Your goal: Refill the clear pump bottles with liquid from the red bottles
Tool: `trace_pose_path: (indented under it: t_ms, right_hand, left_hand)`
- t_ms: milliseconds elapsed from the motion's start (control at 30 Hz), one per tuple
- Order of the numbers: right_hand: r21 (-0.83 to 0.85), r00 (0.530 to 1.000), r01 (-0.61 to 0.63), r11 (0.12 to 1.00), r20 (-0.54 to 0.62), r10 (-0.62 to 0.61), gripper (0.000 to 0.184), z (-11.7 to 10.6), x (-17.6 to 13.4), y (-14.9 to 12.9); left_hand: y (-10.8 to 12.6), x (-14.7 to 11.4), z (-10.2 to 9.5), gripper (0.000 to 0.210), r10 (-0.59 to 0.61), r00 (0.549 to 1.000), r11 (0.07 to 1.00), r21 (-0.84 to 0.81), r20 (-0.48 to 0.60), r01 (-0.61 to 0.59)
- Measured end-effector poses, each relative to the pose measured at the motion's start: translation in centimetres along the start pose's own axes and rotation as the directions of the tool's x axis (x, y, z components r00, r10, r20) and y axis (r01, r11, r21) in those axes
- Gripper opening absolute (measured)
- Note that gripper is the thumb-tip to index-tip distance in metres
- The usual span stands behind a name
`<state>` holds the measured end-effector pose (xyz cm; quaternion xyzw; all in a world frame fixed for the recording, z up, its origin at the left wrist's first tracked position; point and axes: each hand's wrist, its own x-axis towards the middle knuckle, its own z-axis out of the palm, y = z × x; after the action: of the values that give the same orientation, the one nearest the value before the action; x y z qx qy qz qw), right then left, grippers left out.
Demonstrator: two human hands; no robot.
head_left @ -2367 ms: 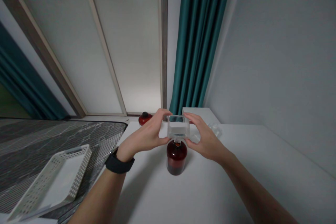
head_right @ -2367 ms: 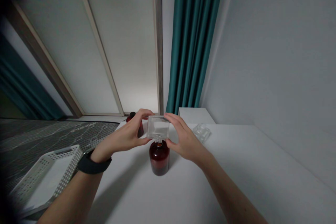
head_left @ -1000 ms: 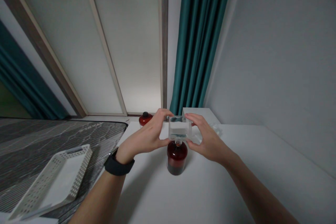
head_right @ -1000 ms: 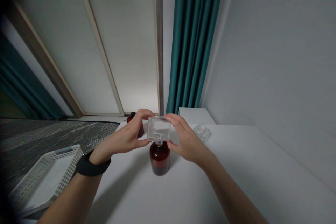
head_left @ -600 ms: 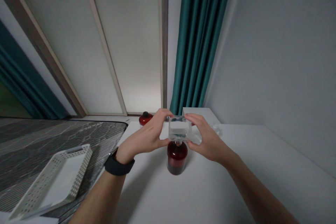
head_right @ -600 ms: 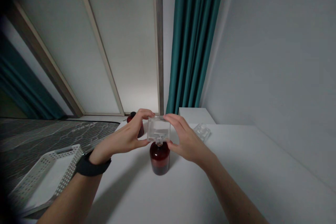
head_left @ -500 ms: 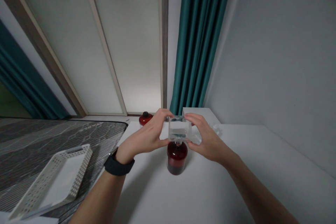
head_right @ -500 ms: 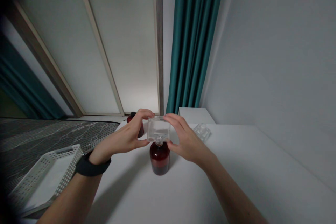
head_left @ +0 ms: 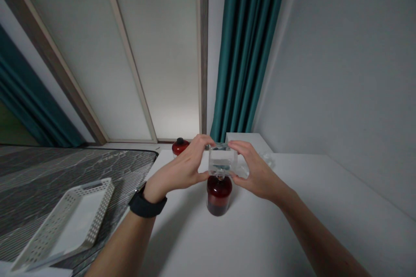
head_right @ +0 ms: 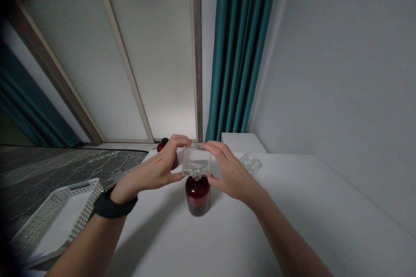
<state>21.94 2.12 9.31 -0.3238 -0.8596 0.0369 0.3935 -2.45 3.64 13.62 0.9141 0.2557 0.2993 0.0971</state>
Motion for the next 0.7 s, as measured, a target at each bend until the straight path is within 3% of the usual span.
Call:
trace_pose_path:
  t_ms: [433,700]
  right_hand:
    - [-0.012,1.000,0.000,1.000,-0.004,0.000,0.076,-0.02,0.00,-0.11]
    - [-0.004,1.000,-0.012,1.000,0.012,0.012,0.080,-0.10,0.10,-0.07]
  left_hand:
    - [-0.03,-0.02,0.07,0.052,0.034,0.999,0.999,0.005,-0.013,-0.034]
    - [-0.08,0.08,0.03,0.056,-0.021,1.000,1.000,-0.022,0.011,0.021]
